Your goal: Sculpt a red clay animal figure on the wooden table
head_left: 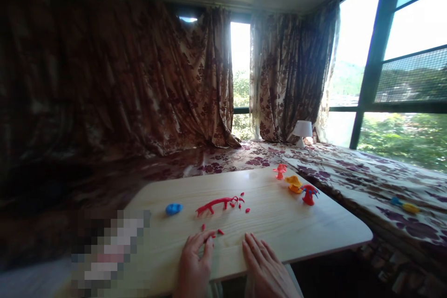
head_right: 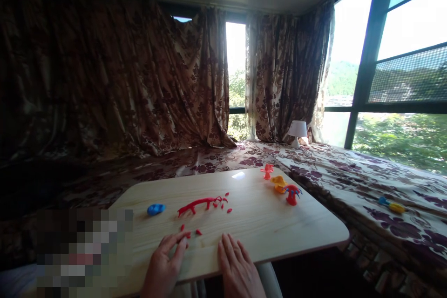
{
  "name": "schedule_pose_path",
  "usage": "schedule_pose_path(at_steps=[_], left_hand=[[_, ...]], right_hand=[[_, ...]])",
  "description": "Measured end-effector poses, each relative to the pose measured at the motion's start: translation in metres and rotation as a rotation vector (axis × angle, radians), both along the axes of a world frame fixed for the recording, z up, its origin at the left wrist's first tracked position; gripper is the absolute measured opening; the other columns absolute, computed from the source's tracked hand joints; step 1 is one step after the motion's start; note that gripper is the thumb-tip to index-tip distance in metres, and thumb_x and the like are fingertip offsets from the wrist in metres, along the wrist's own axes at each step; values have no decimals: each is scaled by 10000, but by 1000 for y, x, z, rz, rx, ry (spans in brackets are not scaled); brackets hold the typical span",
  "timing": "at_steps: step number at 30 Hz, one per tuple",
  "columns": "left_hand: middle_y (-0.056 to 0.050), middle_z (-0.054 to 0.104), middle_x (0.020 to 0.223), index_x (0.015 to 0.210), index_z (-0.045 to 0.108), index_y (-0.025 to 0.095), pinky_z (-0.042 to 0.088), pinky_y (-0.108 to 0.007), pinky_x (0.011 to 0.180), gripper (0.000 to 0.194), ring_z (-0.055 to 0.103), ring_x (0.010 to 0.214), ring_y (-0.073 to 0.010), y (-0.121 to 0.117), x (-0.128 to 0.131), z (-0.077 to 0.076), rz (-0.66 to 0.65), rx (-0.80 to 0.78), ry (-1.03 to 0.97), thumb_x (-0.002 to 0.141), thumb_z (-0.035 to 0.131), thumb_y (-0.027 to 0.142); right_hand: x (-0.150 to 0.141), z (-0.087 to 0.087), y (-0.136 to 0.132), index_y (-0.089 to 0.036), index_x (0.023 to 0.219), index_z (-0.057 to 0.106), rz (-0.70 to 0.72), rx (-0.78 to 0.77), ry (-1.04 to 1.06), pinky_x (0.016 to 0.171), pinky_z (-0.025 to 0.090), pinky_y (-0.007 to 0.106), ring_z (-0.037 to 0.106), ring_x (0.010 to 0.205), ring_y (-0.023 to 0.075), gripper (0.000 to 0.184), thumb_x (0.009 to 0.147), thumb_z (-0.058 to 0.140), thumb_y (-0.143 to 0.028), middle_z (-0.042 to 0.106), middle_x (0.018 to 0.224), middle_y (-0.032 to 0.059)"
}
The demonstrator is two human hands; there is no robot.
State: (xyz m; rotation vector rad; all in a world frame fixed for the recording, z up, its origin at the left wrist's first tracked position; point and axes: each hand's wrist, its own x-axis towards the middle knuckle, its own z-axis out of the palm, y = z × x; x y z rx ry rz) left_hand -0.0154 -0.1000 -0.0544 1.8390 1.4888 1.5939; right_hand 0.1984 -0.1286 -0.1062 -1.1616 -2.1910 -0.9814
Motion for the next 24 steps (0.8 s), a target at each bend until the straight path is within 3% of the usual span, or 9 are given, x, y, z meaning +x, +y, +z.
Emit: schedule_pose_path(at_steps=[3, 8, 11, 14, 18, 24], left_hand=[[-81, 722, 766, 775, 741, 207, 555, -387, 755, 272, 668, 755, -242, -1, 0, 1, 4, 7, -4, 715, 527, 363], [-80, 723, 785, 792, 741, 210, 549, -385, 776, 273, 669, 783, -244, 0, 0, -1, 10, 11, -6, 724, 532, 372], [-81, 722, 778, 792, 740, 205, 552, -383, 768, 281, 671, 772, -243, 1, 0, -3, 17, 14, -7, 724, 527, 374], [-71, 722, 746, 766, 741, 208, 561, -366, 727, 269, 672, 729, -237, 2, -1, -4, 7, 23, -2, 709, 534, 371], [-72, 728, 761, 773, 742, 210, 558, -366, 739, 267, 672, 760, -244, 3, -2, -4, 3, 25, 1, 703, 542, 373], [-80, 731, 772, 781, 747, 207, 555, -388, 763, 282, 672, 764, -251, 1, -2, -1, 3, -3, 2, 703, 539, 381]], right_hand=[[5, 0, 2, -92, 1181, 555, -31, 23, 22, 872, 460, 317, 574, 1101, 209, 567, 631, 428, -35, 638, 1193, 132], [6, -3, -2, -122, 1239, 515, 32, 33, -70, 896, 430, 295, 542, 1137, 199, 571, 680, 436, -32, 623, 1225, 91], [4, -6, 1, -98, 1294, 456, -9, -21, 9, 912, 422, 328, 526, 1153, 216, 638, 658, 443, -48, 605, 1242, 123], [8, -10, 3, -91, 1345, 399, -44, 26, 23, 885, 437, 327, 547, 1121, 220, 657, 690, 439, -56, 632, 1203, 125], [12, -8, 1, -135, 1278, 490, 6, 59, -70, 884, 431, 288, 546, 1128, 194, 573, 717, 426, -35, 633, 1213, 77], [12, -1, -2, -99, 1180, 556, -70, 49, -25, 843, 448, 319, 589, 1069, 208, 522, 687, 415, -8, 655, 1169, 114]])
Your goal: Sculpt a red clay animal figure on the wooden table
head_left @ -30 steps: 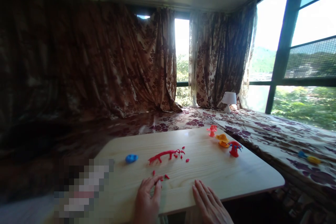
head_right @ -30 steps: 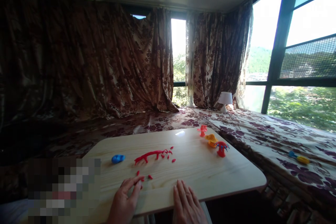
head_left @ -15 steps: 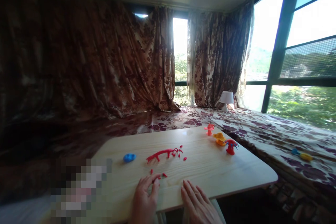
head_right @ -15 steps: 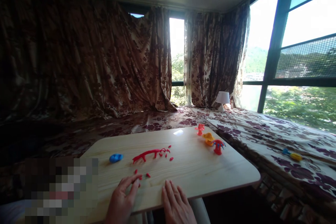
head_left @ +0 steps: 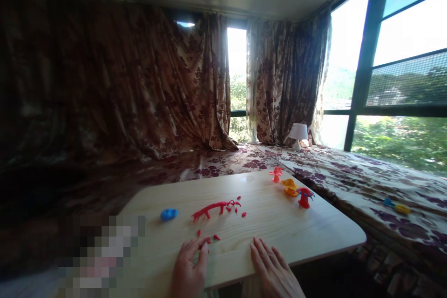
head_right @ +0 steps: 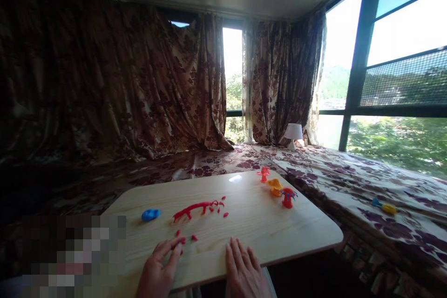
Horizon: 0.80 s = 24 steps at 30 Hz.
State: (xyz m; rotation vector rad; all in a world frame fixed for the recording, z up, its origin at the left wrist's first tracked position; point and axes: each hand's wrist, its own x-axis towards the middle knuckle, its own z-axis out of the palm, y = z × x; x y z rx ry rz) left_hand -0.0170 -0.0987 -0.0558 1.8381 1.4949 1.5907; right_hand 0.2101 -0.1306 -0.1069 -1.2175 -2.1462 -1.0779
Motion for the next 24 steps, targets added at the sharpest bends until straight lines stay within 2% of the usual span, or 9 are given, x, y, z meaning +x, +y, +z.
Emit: schedule_pose_path(at_steps=[4, 9, 14, 17, 19, 22, 24], left_hand=[[-76, 734, 789, 785, 749, 215, 548, -384, 787, 287, 670, 787, -248, -1, 0, 2, -9, -3, -3, 700, 536, 387], [-76, 723, 751, 778, 748, 208, 555, -385, 766, 289, 671, 750, -246, -1, 1, 3, -10, -7, -7, 698, 531, 381], [-78, 723, 771, 779, 742, 209, 550, -392, 777, 285, 670, 766, -252, 0, 2, 2, -2, -9, -10, 694, 537, 388], [-78, 724, 777, 774, 741, 209, 550, -388, 777, 288, 669, 774, -252, 0, 2, 1, -3, -10, -12, 695, 535, 392], [-76, 724, 773, 770, 742, 209, 551, -383, 774, 284, 670, 767, -249, 0, 2, 1, -9, -12, -12, 688, 542, 393], [-78, 723, 777, 770, 743, 207, 549, -385, 777, 290, 668, 777, -250, 0, 2, 2, -7, -19, -15, 685, 543, 398], [-80, 722, 791, 780, 743, 205, 544, -392, 788, 299, 665, 794, -252, -1, 2, 2, 0, -28, -19, 690, 534, 399]], right_hand=[[-4, 1, -2, -130, 1186, 555, 69, 25, -35, 836, 454, 299, 596, 1065, 187, 545, 676, 415, 1, 658, 1174, 69], [-2, 4, -1, -79, 1153, 575, -19, -18, 45, 838, 467, 341, 603, 1058, 231, 483, 690, 435, -65, 655, 1163, 134], [-3, -2, -4, -135, 1227, 530, 77, -16, -51, 869, 437, 286, 572, 1102, 190, 556, 694, 427, -17, 641, 1203, 73], [-5, -2, -2, -115, 1240, 518, 4, -90, 20, 907, 421, 329, 541, 1144, 216, 570, 679, 443, -44, 608, 1242, 110], [-1, -3, -3, -102, 1235, 519, -45, -86, 40, 902, 423, 346, 543, 1141, 226, 557, 687, 437, -42, 608, 1240, 123], [5, -2, -9, -121, 1249, 508, 25, -32, -12, 891, 424, 307, 554, 1124, 196, 569, 701, 413, -2, 623, 1228, 84], [5, 5, -13, -131, 1254, 508, 99, -64, -32, 889, 423, 284, 556, 1121, 179, 584, 695, 411, 10, 621, 1233, 68]])
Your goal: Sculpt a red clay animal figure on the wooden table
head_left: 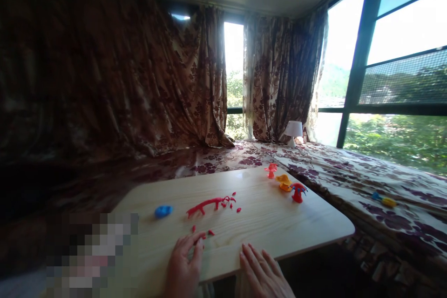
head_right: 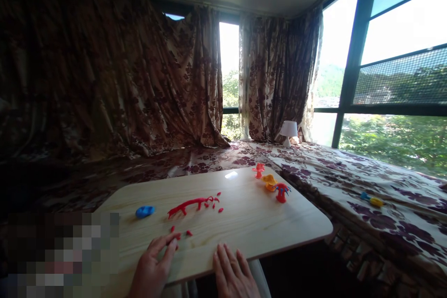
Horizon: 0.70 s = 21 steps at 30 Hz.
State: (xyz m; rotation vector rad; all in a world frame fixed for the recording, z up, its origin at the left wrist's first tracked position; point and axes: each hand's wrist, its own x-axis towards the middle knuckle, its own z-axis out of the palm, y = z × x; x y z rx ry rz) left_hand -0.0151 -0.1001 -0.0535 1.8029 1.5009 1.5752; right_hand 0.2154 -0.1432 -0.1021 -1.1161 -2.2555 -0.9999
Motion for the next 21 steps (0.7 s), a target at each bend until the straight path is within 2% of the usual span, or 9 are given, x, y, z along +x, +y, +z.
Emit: schedule_pose_path(at_steps=[2, 4, 6, 8, 10, 12, 14, 17, 21], left_hand=[[-82, 720, 802, 790, 742, 203, 540, -398, 796, 305, 663, 802, -253, -1, 0, 1, 3, -12, -2, 694, 530, 400], [-82, 720, 803, 792, 743, 203, 535, -405, 802, 307, 660, 807, -256, -1, 0, 1, -1, -23, -3, 693, 529, 401], [-84, 720, 806, 788, 743, 205, 527, -417, 815, 308, 657, 823, -262, -1, 1, 2, -7, -31, -4, 691, 527, 402], [-89, 720, 820, 789, 743, 203, 515, -434, 833, 312, 652, 849, -273, -1, 1, 2, -11, -37, -7, 687, 527, 404], [-96, 717, 826, 790, 743, 197, 508, -450, 839, 320, 648, 859, -282, -1, 1, 1, -14, -43, -11, 684, 527, 408], [-98, 714, 825, 797, 742, 195, 505, -455, 842, 323, 646, 857, -283, -1, 1, 1, -21, -48, -13, 683, 529, 408], [-97, 712, 843, 818, 741, 196, 503, -447, 850, 322, 645, 868, -278, -2, 1, 2, -33, -51, -13, 684, 531, 400], [-96, 712, 846, 831, 741, 196, 502, -433, 851, 316, 646, 868, -269, -2, 0, 4, -55, -54, -10, 685, 526, 376], [-78, 705, 756, 827, 741, 201, 506, -427, 835, 301, 652, 800, -252, -1, 5, 5, -85, -66, -11, 687, 522, 352]], right_hand=[[-3, 14, -3, -136, 1240, 527, 35, -149, 50, 890, 426, 266, 559, 1119, 175, 567, 695, 431, -11, 612, 1245, 68], [-6, 33, -4, -148, 1195, 570, 1, -407, 198, 919, 414, 261, 555, 1120, 187, 499, 713, 472, -66, 603, 1257, 69], [-7, 53, -5, -197, 1054, 646, -27, -619, 367, 918, 406, 239, 559, 1096, 182, 386, 735, 475, -61, 636, 1197, 49], [-6, 69, -3, -203, 823, 678, -17, -716, 493, 817, 434, 219, 591, 976, 170, 284, 777, 444, -49, 679, 1016, 48], [-4, 79, 4, -186, 697, 662, -3, -746, 553, 735, 441, 230, 601, 860, 176, 260, 797, 451, -71, 668, 869, 58], [-1, 82, 17, -176, 725, 675, 3, -744, 579, 709, 440, 246, 603, 806, 180, 252, 802, 453, -84, 657, 831, 67], [4, 82, 31, -164, 853, 686, 3, -731, 606, 722, 440, 259, 609, 813, 182, 290, 784, 429, -48, 661, 878, 81], [10, 79, 46, -152, 875, 685, 35, -733, 617, 714, 444, 258, 618, 793, 179, 318, 751, 423, -21, 666, 880, 81], [19, 75, 48, -146, 961, 673, 72, -720, 645, 785, 451, 263, 628, 887, 184, 370, 744, 408, -8, 663, 985, 97]])
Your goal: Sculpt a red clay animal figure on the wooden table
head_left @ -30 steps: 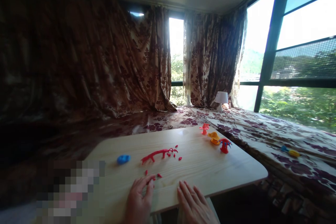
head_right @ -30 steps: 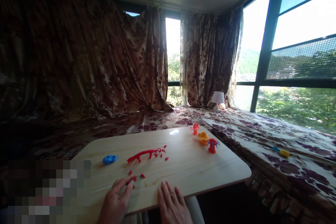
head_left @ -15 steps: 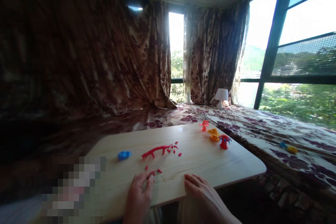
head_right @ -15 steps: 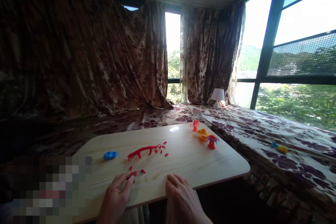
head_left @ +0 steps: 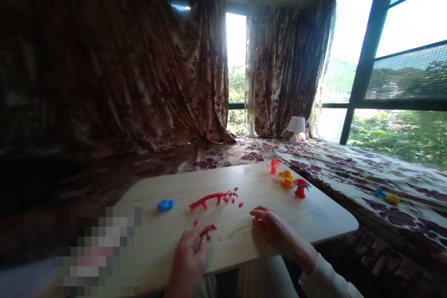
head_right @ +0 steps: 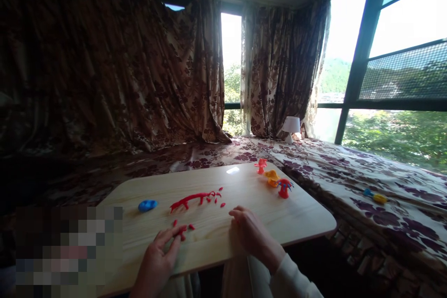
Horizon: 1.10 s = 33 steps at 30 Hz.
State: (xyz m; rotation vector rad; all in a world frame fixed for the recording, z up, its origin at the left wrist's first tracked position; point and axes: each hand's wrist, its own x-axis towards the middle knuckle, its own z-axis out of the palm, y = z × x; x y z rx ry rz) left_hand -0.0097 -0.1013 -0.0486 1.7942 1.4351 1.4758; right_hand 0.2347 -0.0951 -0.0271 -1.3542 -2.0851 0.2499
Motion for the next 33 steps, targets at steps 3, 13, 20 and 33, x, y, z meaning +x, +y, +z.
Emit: schedule_pose_path(at_steps=[3, 13, 20, 33], left_hand=[[-78, 716, 785, 842, 735, 200, 498, -425, 853, 289, 657, 810, -248, 1, 10, 0, -29, -19, -8, 689, 547, 357], [-72, 721, 797, 838, 725, 181, 504, -368, 828, 249, 655, 802, -220, 9, 51, 10, -164, -66, -31, 705, 539, 280], [-87, 722, 846, 829, 722, 181, 477, -414, 854, 246, 645, 848, -243, 21, 61, 13, -175, -82, -36, 706, 542, 295], [-40, 679, 699, 668, 643, 178, 489, -335, 733, 136, 632, 717, -200, 18, 78, 19, -149, -67, 3, 730, 566, 271]], right_hand=[[3, -2, -3, -158, 1027, 652, -43, 23, 38, 842, 435, 276, 610, 959, 187, 407, 731, 418, -4, 640, 1061, 100], [6, -8, 21, -155, 739, 699, -172, 16, 85, 641, 422, 262, 608, 678, 174, 266, 749, 454, -52, 676, 741, 61], [7, -4, 32, -150, 806, 712, -177, 30, 194, 642, 425, 262, 605, 696, 175, 290, 723, 455, -45, 669, 773, 67], [-33, -8, 1, -124, 821, 701, -16, -109, 581, 541, 480, 243, 602, 586, 151, 282, 815, 494, -316, 675, 671, 57]])
